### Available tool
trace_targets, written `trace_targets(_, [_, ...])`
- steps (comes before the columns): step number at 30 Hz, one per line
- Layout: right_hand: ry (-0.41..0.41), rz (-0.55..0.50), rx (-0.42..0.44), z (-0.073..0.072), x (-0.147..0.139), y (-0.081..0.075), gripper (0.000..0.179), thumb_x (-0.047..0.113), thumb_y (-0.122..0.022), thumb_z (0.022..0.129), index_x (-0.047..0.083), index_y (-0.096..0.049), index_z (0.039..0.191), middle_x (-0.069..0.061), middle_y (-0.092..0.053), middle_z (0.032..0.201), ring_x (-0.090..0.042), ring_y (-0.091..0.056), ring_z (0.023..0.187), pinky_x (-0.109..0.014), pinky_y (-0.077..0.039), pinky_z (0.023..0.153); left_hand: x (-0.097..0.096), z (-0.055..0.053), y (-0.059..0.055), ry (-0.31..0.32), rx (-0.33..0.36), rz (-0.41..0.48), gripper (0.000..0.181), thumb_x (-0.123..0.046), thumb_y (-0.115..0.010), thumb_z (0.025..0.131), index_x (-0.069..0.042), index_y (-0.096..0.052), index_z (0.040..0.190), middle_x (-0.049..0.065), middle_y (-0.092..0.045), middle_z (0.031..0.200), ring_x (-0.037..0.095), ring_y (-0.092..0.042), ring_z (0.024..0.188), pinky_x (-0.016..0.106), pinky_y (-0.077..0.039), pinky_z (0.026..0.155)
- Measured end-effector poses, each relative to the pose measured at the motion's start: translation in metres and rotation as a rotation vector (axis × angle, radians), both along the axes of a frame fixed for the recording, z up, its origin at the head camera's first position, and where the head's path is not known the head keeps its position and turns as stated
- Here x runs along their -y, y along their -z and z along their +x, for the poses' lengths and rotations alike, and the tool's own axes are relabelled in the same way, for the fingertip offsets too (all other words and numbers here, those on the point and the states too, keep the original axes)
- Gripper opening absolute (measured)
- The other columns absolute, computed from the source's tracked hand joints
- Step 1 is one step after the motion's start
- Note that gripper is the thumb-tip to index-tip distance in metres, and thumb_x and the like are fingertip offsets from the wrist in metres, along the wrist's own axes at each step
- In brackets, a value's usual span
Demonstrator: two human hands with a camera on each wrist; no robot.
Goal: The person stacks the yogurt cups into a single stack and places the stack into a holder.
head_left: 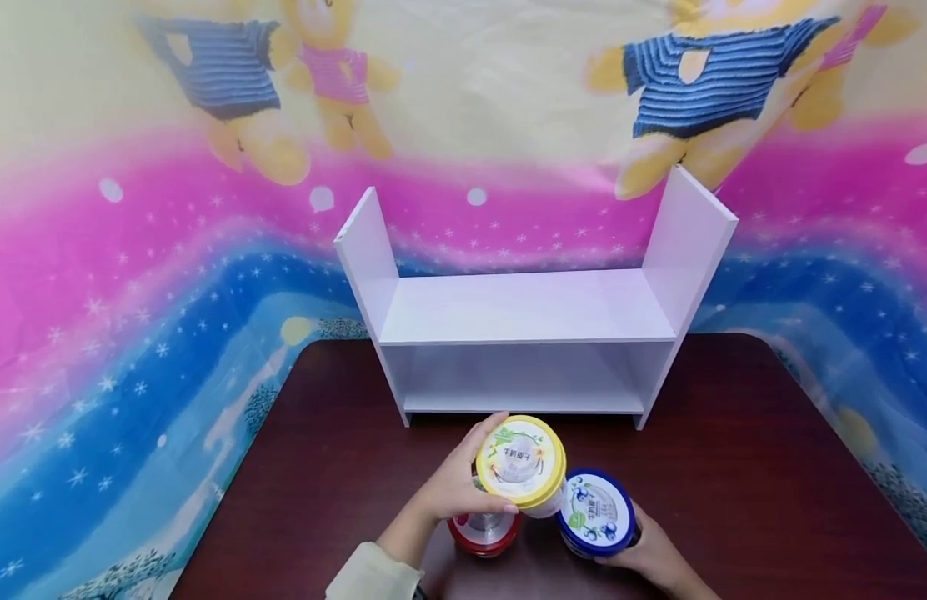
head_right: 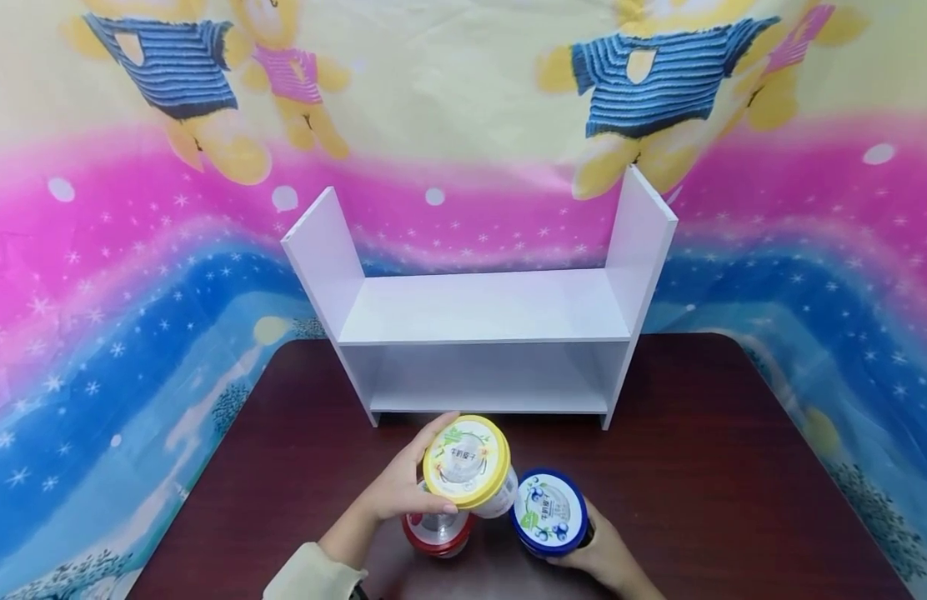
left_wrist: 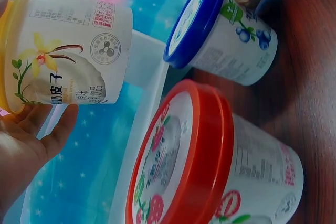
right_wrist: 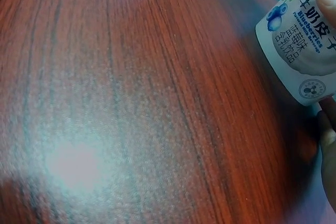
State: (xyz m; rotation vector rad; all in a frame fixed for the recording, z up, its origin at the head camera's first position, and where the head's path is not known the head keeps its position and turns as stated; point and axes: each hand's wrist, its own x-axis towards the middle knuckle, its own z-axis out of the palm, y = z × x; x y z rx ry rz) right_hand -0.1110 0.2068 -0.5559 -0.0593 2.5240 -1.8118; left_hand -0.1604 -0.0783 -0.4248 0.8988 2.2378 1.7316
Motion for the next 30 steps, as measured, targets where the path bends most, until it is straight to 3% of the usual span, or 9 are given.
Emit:
trace_targets(7, [-0.021, -0.018, 0.114, -0.001, -0.001, -0.005, 0.094, 0.007, -0.082, 0.050, 0.001, -0.032, 0.130, -0.016, -0.045, 0.121, -0.004, -0.043, 0.100, -0.016, -0.033, 0.082, -0.015, -0.001, 0.000, 0.021, -0.013, -0.018, 0.098, -0.017, -0.080, 0.057, -0.030, -0.023, 0.135, -0.005, -0.029, 0.132, 0.014, -0.030, 0.117, 0.043, -0.025, 0.094])
trace_targets(17, [-0.074, -0.069, 0.131, -0.003, -0.003, -0.005, 0.095, 0.005, -0.081, 0.050, 0.004, -0.030, 0.130, -0.016, -0.045, 0.120, -0.010, -0.048, 0.097, -0.020, -0.038, 0.080, -0.030, -0.002, 0.001, 0.048, -0.012, -0.013, 0.098, -0.013, -0.080, 0.055, -0.029, -0.024, 0.135, -0.006, -0.031, 0.130, 0.012, -0.030, 0.118, 0.040, -0.023, 0.096])
trace_targets(22, [-0.097, -0.072, 0.151, -0.004, -0.004, -0.007, 0.094, 0.006, -0.080, 0.053, 0.000, -0.028, 0.130, -0.021, -0.044, 0.119, -0.017, -0.048, 0.096, -0.025, -0.043, 0.076, -0.036, -0.001, 0.001, 0.064, 0.021, -0.013, 0.097, -0.012, -0.079, 0.057, -0.031, -0.024, 0.134, -0.008, -0.032, 0.128, 0.011, -0.031, 0.116, 0.041, -0.022, 0.095])
trace_targets(30, [-0.110, -0.132, 0.186, -0.003, -0.004, -0.005, 0.090, 0.004, -0.078, 0.056, 0.001, -0.027, 0.129, -0.021, -0.044, 0.116, -0.024, -0.048, 0.097, -0.029, -0.045, 0.073, -0.045, -0.001, 0.006, 0.065, -0.014, -0.027, 0.097, -0.013, -0.080, 0.056, -0.027, -0.025, 0.134, -0.008, -0.036, 0.126, 0.009, -0.035, 0.112, 0.033, -0.025, 0.096])
